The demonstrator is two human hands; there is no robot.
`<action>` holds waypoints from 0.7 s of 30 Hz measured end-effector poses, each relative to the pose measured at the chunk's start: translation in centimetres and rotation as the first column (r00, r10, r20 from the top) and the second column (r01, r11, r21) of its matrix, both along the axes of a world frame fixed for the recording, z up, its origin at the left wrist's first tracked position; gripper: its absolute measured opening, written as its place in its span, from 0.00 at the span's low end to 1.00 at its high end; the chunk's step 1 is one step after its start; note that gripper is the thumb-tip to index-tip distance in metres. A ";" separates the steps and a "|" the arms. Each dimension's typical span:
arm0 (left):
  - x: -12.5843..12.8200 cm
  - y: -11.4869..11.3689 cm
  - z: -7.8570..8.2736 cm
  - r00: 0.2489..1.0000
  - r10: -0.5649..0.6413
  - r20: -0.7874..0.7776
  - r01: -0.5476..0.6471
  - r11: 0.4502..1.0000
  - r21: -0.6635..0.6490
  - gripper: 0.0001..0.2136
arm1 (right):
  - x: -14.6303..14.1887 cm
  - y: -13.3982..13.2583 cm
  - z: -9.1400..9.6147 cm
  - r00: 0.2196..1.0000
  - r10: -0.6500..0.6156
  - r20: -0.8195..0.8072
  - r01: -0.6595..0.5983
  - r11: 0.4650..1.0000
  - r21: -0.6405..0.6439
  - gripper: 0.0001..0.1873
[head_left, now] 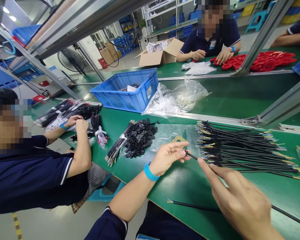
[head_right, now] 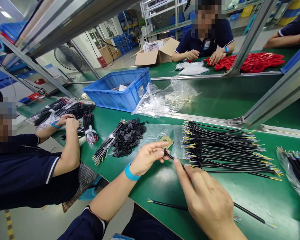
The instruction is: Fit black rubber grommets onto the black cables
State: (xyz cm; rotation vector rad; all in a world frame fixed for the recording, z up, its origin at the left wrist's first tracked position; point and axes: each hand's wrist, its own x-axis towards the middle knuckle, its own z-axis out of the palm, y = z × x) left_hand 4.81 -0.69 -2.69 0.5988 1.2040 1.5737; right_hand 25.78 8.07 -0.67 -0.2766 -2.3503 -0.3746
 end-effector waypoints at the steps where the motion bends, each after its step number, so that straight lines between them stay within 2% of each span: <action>1: 0.1 0.0 -0.1 1.000 -0.006 0.008 0.006 1.000 -0.002 0.28 | 0.1 0.2 -0.1 1.000 -0.004 -0.001 0.004 1.000 -0.007 0.29; 5: 0.6 -0.1 -0.4 0.999 -0.047 -0.010 0.046 0.998 -0.049 0.25 | 0.5 0.8 -0.4 0.999 0.036 -0.022 -0.037 0.999 -0.015 0.20; 7: 0.8 -0.2 -0.5 0.997 -0.064 -0.043 0.061 0.996 -0.060 0.25 | 0.5 0.9 -0.3 0.996 0.073 -0.042 -0.074 0.997 -0.024 0.19; 11: 0.9 -0.5 -0.5 0.965 -0.002 -0.262 0.023 0.997 0.076 0.18 | -0.4 0.6 0.1 0.991 0.077 -0.106 -0.087 0.992 -0.087 0.17; 14: 0.7 -0.7 -0.4 0.894 0.054 -0.445 0.025 0.985 0.171 0.13 | -1.0 0.6 0.2 0.992 0.058 -0.113 -0.079 0.978 -0.192 0.07; 16: 0.5 -0.7 -0.3 0.866 0.043 -0.498 0.056 0.982 0.181 0.13 | -1.1 0.7 0.0 0.991 0.078 -0.111 -0.109 0.946 -0.305 0.04; 21: 0.4 -0.9 -0.3 0.864 -0.035 -0.503 0.127 0.981 0.149 0.14 | -0.9 0.9 -0.2 0.975 0.173 -0.141 -0.222 0.803 -0.552 0.09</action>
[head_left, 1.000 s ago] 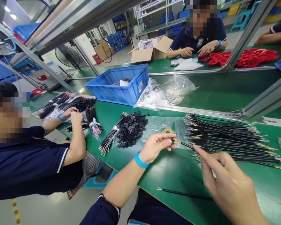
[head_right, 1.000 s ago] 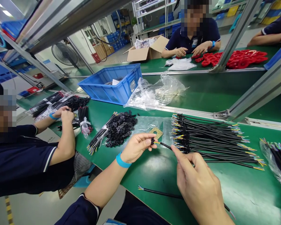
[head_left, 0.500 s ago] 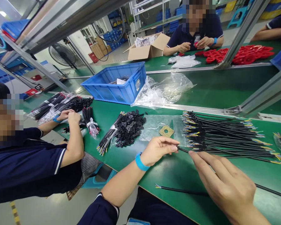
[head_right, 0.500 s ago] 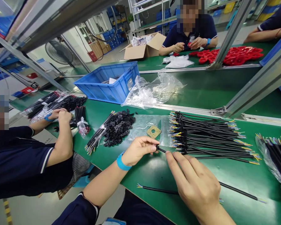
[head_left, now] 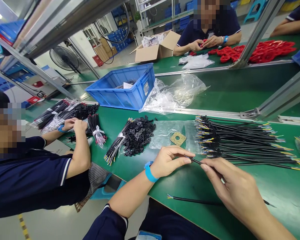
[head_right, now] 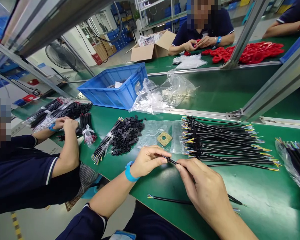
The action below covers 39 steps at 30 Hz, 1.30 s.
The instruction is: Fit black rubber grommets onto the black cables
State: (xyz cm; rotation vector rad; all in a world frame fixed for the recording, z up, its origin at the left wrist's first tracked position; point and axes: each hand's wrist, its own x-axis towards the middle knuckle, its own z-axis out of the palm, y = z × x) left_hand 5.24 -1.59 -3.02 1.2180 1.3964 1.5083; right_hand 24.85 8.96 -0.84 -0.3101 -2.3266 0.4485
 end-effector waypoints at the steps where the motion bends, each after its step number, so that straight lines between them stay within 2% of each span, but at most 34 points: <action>1: 0.0 0.0 0.0 1.000 -0.010 0.010 0.010 1.000 -0.009 0.15 | 0.0 0.0 0.0 1.000 0.015 -0.003 -0.015 0.999 -0.035 0.09; 4: 0.0 -0.2 -0.1 0.999 -0.020 0.039 0.021 1.000 -0.021 0.15 | -0.1 -0.3 0.0 0.999 0.035 -0.011 -0.035 0.995 -0.091 0.08; 8: -0.3 -0.2 -0.1 0.998 -0.037 0.042 0.039 0.999 -0.033 0.14 | -0.2 -0.5 -0.4 1.000 0.021 -0.013 -0.022 0.998 -0.060 0.07; 16: -1.0 -0.3 0.7 0.994 -0.094 -0.059 0.089 0.993 -0.073 0.12 | -0.3 -0.2 -0.8 0.999 0.049 0.012 -0.048 0.997 -0.062 0.07; 22: -1.1 -0.4 1.1 0.972 -0.186 -0.142 0.177 0.981 -0.078 0.11 | -0.4 -0.4 -1.2 0.997 0.070 0.035 -0.068 0.996 -0.059 0.08; 24: -0.6 -0.2 0.7 0.980 -0.169 -0.105 0.162 0.984 -0.071 0.12 | -0.5 -0.5 -1.1 0.998 0.060 0.026 -0.058 0.997 -0.053 0.08; 27: 0.1 0.1 0.0 0.991 -0.096 0.092 0.102 0.993 -0.058 0.20 | -0.5 -0.4 -0.6 1.000 0.030 -0.009 -0.030 0.998 -0.050 0.06; 29: 0.3 0.3 -0.3 0.983 -0.073 0.166 0.081 0.996 -0.039 0.22 | -0.5 -0.3 -0.2 0.999 0.018 -0.039 -0.019 0.999 -0.031 0.06; 33: 0.2 0.4 -0.1 0.998 -0.046 0.039 0.044 0.998 0.035 0.18 | -0.4 -0.4 0.3 0.998 0.045 -0.052 -0.047 0.999 -0.026 0.05; 39: 0.0 0.2 0.5 0.996 -0.054 -0.070 0.057 0.997 0.050 0.18 | -0.2 -0.4 0.5 0.995 0.094 -0.039 -0.099 0.976 -0.195 0.05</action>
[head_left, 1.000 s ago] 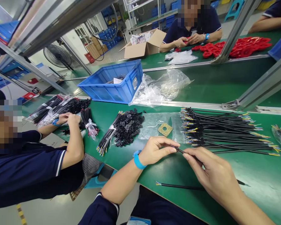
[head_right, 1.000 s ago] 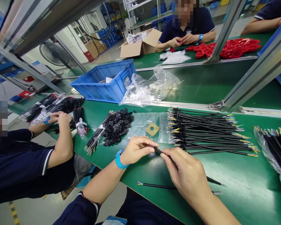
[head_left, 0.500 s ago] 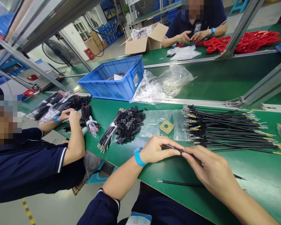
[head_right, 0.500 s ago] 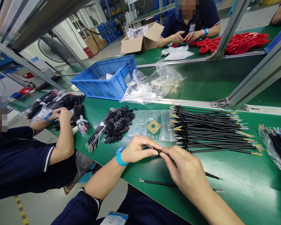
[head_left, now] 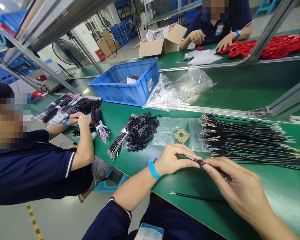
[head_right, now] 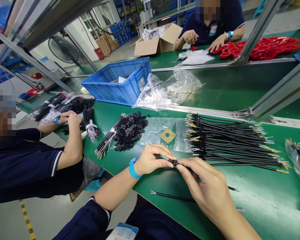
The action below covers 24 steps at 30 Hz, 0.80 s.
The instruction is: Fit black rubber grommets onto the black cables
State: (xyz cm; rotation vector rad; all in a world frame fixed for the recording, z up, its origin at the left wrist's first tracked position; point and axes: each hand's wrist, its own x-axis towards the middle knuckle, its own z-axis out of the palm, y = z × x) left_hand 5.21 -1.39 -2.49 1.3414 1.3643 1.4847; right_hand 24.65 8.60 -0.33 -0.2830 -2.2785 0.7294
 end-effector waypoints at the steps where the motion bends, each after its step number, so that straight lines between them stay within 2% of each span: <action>1: 0.0 0.0 0.0 1.000 -0.002 -0.008 0.002 1.000 -0.003 0.19 | -0.1 0.0 0.0 1.000 0.009 0.002 -0.009 0.999 -0.031 0.05; 5: -0.1 0.0 0.1 0.999 -0.029 -0.021 0.029 1.000 -0.005 0.18 | -0.4 -0.1 0.2 0.998 0.045 0.034 -0.041 0.994 -0.100 0.06; 8: 0.0 -0.1 0.1 0.998 -0.049 -0.038 0.049 0.999 -0.003 0.15 | 0.0 0.4 0.6 0.997 0.060 0.049 -0.058 0.997 -0.048 0.07; 11: -0.2 -0.1 -0.2 0.999 -0.038 -0.009 0.038 0.999 -0.002 0.19 | 1.2 2.4 0.6 0.999 -0.028 0.047 0.018 0.979 0.205 0.07; 12: -0.4 -0.1 -0.3 1.000 -0.002 0.021 0.002 1.000 0.010 0.22 | 1.7 3.5 0.4 0.996 -0.075 0.049 0.056 0.949 0.309 0.08; 14: -0.9 0.1 -0.5 0.985 0.149 0.087 -0.155 0.986 0.062 0.26 | 2.6 5.8 -0.4 0.987 -0.142 0.077 0.092 0.885 0.456 0.14; 16: -1.6 0.2 -0.6 0.927 0.352 0.132 -0.368 0.921 0.127 0.24 | 3.1 7.7 -1.5 0.979 -0.168 0.113 0.086 0.849 0.521 0.21; 18: -2.2 0.3 -0.5 0.856 0.495 0.150 -0.516 0.840 0.172 0.21 | 3.3 8.9 -2.6 0.965 -0.232 0.124 0.125 0.820 0.559 0.25; 20: -2.7 0.2 -0.2 0.813 0.567 0.133 -0.583 0.788 0.198 0.22 | 3.4 9.1 -3.2 0.943 -0.318 0.104 0.202 0.788 0.582 0.26; 22: -3.2 -0.5 0.1 0.776 0.622 0.103 -0.628 0.745 0.225 0.23 | 3.6 8.9 -3.3 0.923 -0.376 0.084 0.261 0.770 0.582 0.22; 24: -4.1 -1.7 0.2 0.712 0.697 0.084 -0.691 0.675 0.257 0.23 | 3.9 8.4 -2.9 0.903 -0.418 0.095 0.294 0.766 0.572 0.17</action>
